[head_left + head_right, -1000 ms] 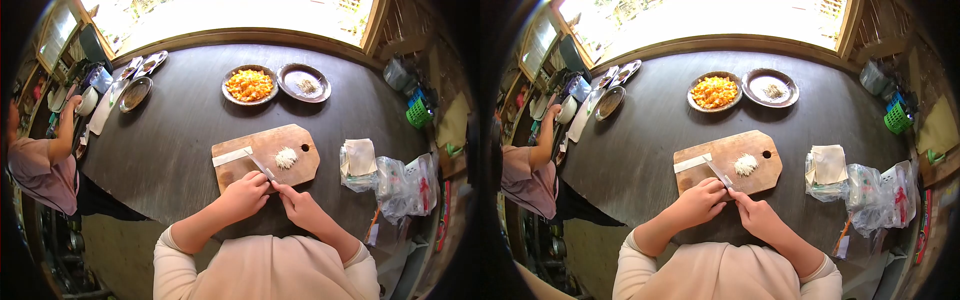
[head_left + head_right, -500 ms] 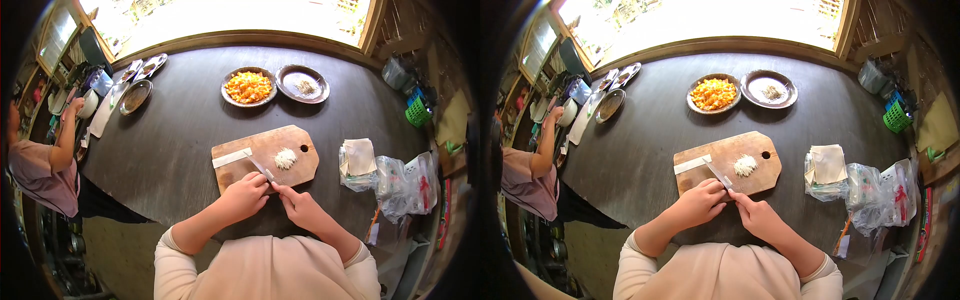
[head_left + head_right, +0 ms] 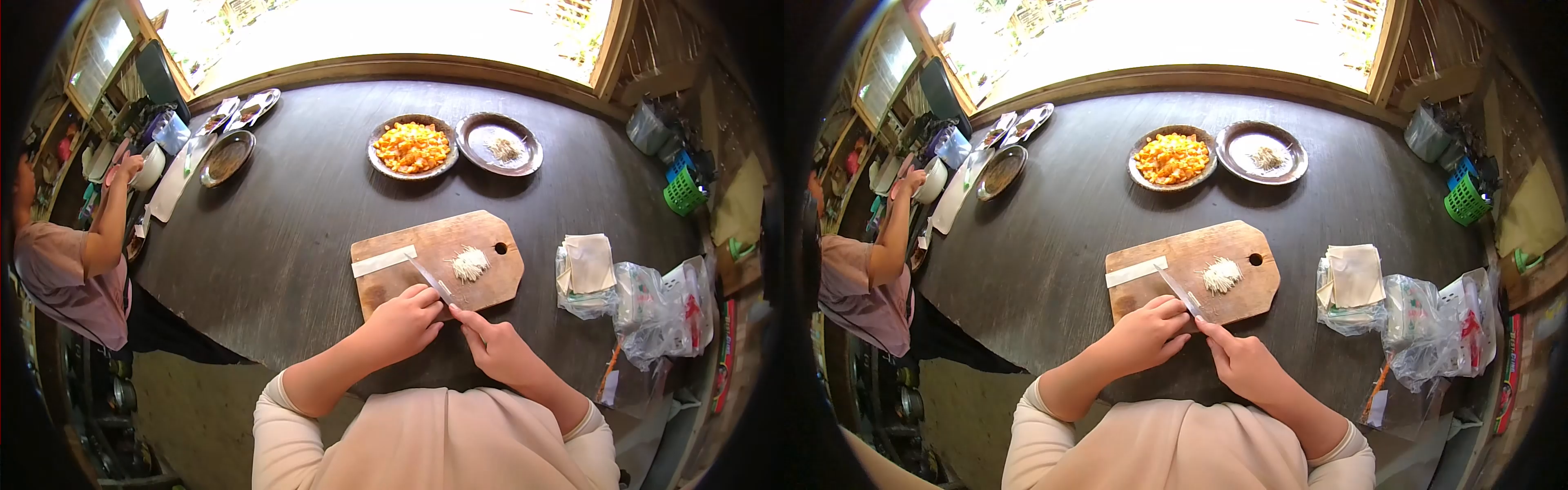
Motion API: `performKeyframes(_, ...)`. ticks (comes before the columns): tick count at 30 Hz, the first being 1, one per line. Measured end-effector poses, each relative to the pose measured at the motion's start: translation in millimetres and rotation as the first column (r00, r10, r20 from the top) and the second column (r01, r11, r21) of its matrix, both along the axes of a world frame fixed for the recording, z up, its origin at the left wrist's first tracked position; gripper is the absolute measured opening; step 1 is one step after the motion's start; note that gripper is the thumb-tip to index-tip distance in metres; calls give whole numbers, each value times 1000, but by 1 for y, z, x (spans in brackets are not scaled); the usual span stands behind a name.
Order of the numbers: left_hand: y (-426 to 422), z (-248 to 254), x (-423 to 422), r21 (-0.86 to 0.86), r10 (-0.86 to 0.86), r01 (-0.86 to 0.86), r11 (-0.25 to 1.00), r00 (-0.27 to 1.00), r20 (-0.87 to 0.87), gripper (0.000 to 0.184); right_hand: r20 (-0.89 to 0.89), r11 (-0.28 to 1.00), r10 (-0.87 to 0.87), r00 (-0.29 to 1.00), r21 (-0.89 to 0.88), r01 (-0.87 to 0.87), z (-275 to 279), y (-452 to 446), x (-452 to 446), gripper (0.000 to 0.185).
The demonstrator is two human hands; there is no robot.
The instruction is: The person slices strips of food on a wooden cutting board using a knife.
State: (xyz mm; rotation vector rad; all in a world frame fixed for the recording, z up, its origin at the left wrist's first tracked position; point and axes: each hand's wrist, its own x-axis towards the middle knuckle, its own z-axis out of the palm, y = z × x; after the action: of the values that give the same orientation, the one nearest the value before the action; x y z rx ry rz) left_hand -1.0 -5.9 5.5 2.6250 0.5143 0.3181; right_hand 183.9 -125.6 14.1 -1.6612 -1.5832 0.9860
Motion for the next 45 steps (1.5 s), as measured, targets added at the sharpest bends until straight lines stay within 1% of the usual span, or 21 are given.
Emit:
performKeyframes(6, 1, -2, 1, -8, -2, 3, 1000, 1000, 28, 24, 8, 1000, -1, 1000, 26, 1, -9, 0, 0, 37)
performKeyframes(8, 1, -1, 1, -14, -4, 5, 1000, 1000, 24, 24, 8, 983, 0, 1000, 185, -1, -19, -1, 0, 39)
performKeyframes(15, 1, -1, 0, -27, -3, 4, 1000, 1000, 16, 25, -6, 981, -14, 1000, 194, 15, -18, 0, 0, 38)
performKeyframes(21, 1, 0, 0, -33, -2, 2, 999, 1000, 2, 26, -20, 989, -11, 1000, 150, 13, -11, 0, 0, 38)
performKeyframes(23, 1, 1, 0, -29, -6, 6, 1000, 1000, -11, 27, -32, 1000, -14, 999, 22, 15, -4, 0, 0, 37)
performKeyframes(27, 2, -1, 1, -25, -5, 5, 1000, 1000, -1, 27, -38, 999, -19, 999, 41, 21, -7, 1, 1, 37)
performKeyframes(29, 2, 0, 1, -36, 2, -2, 999, 1000, -10, 27, -94, 993, -13, 995, 114, 24, -13, 2, 3, 37)
performKeyframes(30, 2, 0, 1, -37, 1, -2, 999, 1000, -10, 27, -94, 993, -14, 995, 112, 24, -16, 3, 3, 37)
performKeyframes(32, 2, -1, 1, -49, 8, -7, 999, 1000, 8, 27, -110, 986, -9, 994, 167, 27, -20, 6, 3, 37)
performKeyframes(33, 1, 0, 1, -47, 4, -4, 999, 1000, 11, 27, -108, 985, -12, 994, 169, 30, -18, 6, 2, 37)
performKeyframes(35, 1, 3, 1, -50, 13, -13, 999, 1000, -8, 26, -83, 999, -17, 996, 30, 19, -11, 7, 2, 37)
performKeyframes(36, 1, 4, 1, -43, 10, -10, 999, 1000, -6, 26, -82, 999, -19, 996, 38, 22, -12, 6, 2, 37)
performKeyframes(38, 1, 5, 0, -66, 9, -9, 998, 1000, -3, 26, -107, 989, -23, 994, 144, 38, -16, 3, 0, 38)
performKeyframes(39, 1, 4, 0, -60, 8, -8, 998, 1000, 0, 26, -105, 988, -24, 994, 149, 39, -13, 2, 0, 38)
performKeyframes(41, 1, 2, -1, -48, -1, 2, 999, 1000, 8, 27, -59, 999, -21, 998, 42, 23, -6, -1, 0, 37)
performKeyframes(45, 1, 2, 0, -44, 1, -2, 999, 1000, -21, 27, -85, 995, -23, 996, 90, 30, -9, -1, 0, 36)
